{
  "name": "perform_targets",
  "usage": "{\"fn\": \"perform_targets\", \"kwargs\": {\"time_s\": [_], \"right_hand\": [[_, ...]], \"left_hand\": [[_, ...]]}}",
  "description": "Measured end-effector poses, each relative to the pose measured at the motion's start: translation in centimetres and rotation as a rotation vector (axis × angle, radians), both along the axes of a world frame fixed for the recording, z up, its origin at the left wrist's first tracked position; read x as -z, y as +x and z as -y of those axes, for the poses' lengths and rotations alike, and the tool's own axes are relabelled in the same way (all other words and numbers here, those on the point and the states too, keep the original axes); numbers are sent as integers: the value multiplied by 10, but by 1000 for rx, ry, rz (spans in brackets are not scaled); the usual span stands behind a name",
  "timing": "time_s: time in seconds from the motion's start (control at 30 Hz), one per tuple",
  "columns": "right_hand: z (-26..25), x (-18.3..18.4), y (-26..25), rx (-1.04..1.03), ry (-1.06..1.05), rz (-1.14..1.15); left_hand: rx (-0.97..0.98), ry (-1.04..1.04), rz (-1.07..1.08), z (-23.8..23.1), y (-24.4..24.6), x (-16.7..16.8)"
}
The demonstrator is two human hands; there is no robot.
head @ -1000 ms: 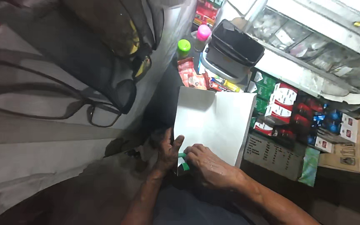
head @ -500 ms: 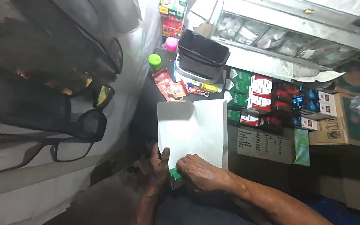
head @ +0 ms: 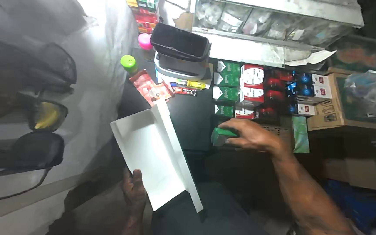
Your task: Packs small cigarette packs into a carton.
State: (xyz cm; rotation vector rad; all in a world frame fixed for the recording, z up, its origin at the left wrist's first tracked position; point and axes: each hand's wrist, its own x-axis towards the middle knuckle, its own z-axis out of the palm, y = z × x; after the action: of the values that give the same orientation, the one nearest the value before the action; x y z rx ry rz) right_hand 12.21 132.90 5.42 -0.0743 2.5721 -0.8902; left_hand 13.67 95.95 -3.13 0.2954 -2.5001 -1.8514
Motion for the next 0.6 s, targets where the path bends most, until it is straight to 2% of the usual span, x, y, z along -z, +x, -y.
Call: {"fn": "perform_targets", "kwargs": {"time_s": [0.03,0.1,0.2,0.4,0.6], "right_hand": [[-7,29,-7,38,24,145],[-17,69,-17,78,45,267],[-25,99,-21,82,84,200],[-34,114,-3,84,199,-11],[-24,122,12,12,337,-90]], "left_hand": [[8,11,-14,-3,-1,0],[29,52,-45,-12,-3,-1],[54,86,-95,-20,-4,-2],[30,56,-107,-19,1,-3],[19,45,-100,-19,1,-3]]}}
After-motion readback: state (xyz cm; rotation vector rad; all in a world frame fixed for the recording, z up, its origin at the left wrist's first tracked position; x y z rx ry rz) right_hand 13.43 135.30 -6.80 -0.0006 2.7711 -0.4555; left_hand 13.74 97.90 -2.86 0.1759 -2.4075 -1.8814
